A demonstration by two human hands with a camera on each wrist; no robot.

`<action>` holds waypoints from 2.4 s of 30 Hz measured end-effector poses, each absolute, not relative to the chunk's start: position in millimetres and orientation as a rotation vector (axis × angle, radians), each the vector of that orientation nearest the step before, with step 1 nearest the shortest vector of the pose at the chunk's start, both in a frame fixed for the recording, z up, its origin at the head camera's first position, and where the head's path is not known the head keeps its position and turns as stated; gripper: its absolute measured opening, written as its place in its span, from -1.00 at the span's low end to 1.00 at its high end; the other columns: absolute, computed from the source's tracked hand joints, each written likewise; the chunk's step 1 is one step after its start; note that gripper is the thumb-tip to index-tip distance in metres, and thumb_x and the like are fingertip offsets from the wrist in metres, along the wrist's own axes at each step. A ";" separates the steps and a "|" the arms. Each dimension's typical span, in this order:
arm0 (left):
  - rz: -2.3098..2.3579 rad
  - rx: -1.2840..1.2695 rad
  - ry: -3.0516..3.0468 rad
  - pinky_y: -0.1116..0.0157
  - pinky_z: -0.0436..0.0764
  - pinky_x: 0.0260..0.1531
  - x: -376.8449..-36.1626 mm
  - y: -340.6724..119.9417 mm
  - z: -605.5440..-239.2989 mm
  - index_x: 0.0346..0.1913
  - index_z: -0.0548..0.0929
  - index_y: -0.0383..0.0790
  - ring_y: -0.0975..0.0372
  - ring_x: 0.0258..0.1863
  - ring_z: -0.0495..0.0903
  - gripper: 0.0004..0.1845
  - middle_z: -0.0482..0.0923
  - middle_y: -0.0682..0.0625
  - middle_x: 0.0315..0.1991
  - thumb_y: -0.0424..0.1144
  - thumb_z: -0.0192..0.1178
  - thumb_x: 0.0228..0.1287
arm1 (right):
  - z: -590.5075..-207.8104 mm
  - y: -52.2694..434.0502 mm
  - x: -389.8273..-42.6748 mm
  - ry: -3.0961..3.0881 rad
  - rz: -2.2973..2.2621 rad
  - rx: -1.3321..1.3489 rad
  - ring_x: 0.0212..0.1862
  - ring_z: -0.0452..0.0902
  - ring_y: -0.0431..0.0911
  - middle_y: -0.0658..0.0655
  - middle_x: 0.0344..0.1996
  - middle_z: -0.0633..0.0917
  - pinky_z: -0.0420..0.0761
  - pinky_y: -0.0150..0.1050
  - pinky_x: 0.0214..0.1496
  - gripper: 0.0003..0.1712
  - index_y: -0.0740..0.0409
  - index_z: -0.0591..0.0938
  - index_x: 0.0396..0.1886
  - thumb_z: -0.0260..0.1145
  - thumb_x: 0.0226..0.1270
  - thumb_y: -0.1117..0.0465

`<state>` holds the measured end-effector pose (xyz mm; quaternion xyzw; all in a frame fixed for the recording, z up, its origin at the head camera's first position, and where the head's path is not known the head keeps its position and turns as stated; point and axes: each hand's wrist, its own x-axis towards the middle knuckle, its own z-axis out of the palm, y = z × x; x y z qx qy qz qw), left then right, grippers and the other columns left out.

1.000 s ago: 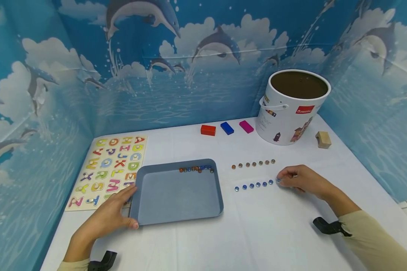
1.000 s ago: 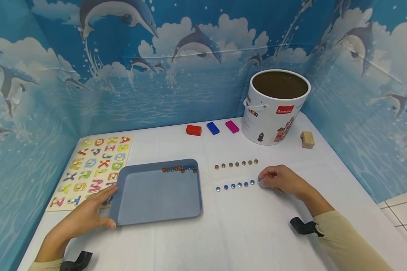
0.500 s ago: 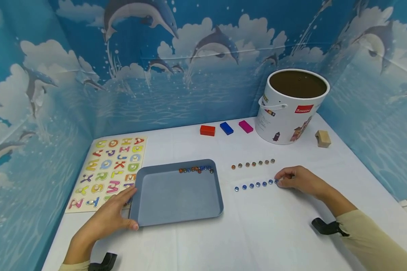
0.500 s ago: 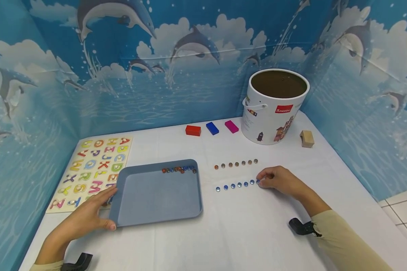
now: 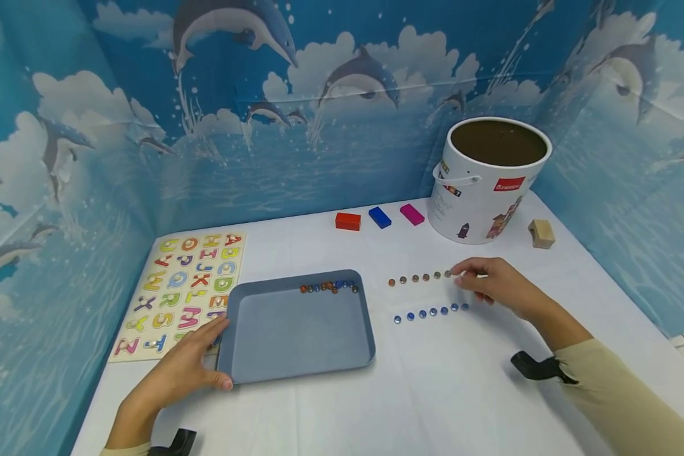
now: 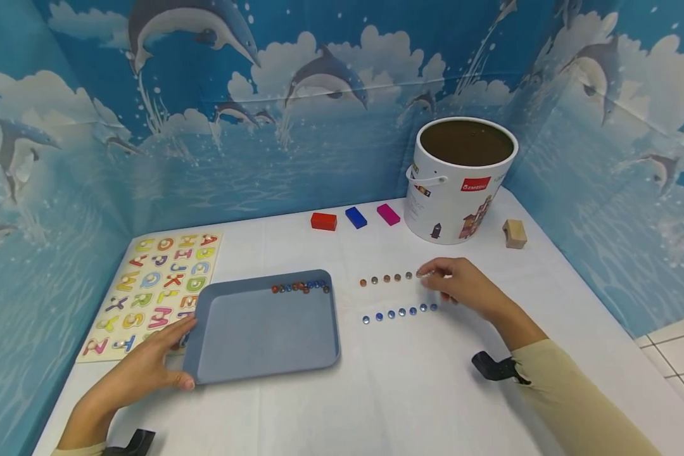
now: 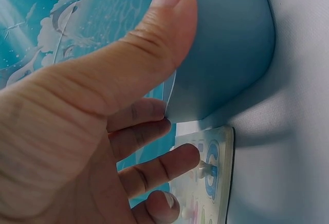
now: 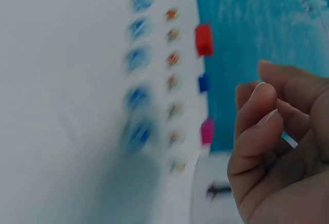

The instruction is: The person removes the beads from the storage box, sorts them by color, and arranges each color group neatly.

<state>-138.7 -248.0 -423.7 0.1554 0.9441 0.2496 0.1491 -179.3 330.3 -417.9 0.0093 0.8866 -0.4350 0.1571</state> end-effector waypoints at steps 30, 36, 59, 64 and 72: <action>0.717 0.485 2.741 -0.33 0.32 0.29 -138.9 -249.2 -425.0 0.51 0.30 -0.39 -0.32 0.46 0.23 0.28 0.19 -0.34 0.54 0.21 0.62 -0.29 | -436.2 23.3 -248.3 2.368 -1.135 -0.321 -0.70 0.51 -0.22 0.06 -0.65 0.65 0.58 -0.40 -0.63 -0.95 0.25 0.72 -0.23 0.35 0.36 0.39; 0.732 0.457 2.713 -0.33 0.31 0.31 -138.6 -249.7 -428.3 0.53 0.27 -0.38 -0.32 0.47 0.21 0.30 0.17 -0.34 0.54 0.21 0.61 -0.27 | -441.7 -0.1 -249.7 2.465 -0.981 -0.439 -0.73 0.48 -0.24 0.00 -0.74 0.58 0.53 -0.40 -0.66 -0.77 0.11 0.62 -0.52 0.36 0.35 0.36; 0.714 0.452 2.727 -0.32 0.31 0.31 -137.0 -251.6 -428.0 0.52 0.29 -0.35 -0.30 0.47 0.22 0.30 0.20 -0.31 0.54 0.24 0.60 -0.30 | -414.7 288.4 -209.8 2.334 -1.483 -0.139 -0.29 0.63 0.06 0.33 -0.10 0.71 0.70 -0.23 -0.20 -0.54 0.31 0.52 0.14 0.34 0.47 0.07; 0.712 0.451 2.723 -0.33 0.31 0.31 -137.0 -250.9 -426.9 0.53 0.29 -0.35 -0.31 0.47 0.22 0.30 0.20 -0.31 0.54 0.24 0.61 -0.30 | -433.1 361.4 -208.9 2.475 -1.421 0.071 -0.36 0.59 -0.05 0.31 -0.17 0.71 0.64 -0.31 -0.29 -0.48 0.34 0.50 0.19 0.32 0.50 0.03; 0.714 0.444 2.725 -0.33 0.31 0.31 -138.4 -249.3 -426.0 0.53 0.29 -0.34 -0.31 0.47 0.21 0.31 0.19 -0.30 0.55 0.24 0.61 -0.31 | -447.5 383.5 -216.4 2.582 -1.180 0.103 -0.30 0.48 0.02 0.24 -0.22 0.57 0.53 -0.26 -0.31 -0.59 0.22 0.62 0.16 0.32 0.49 0.06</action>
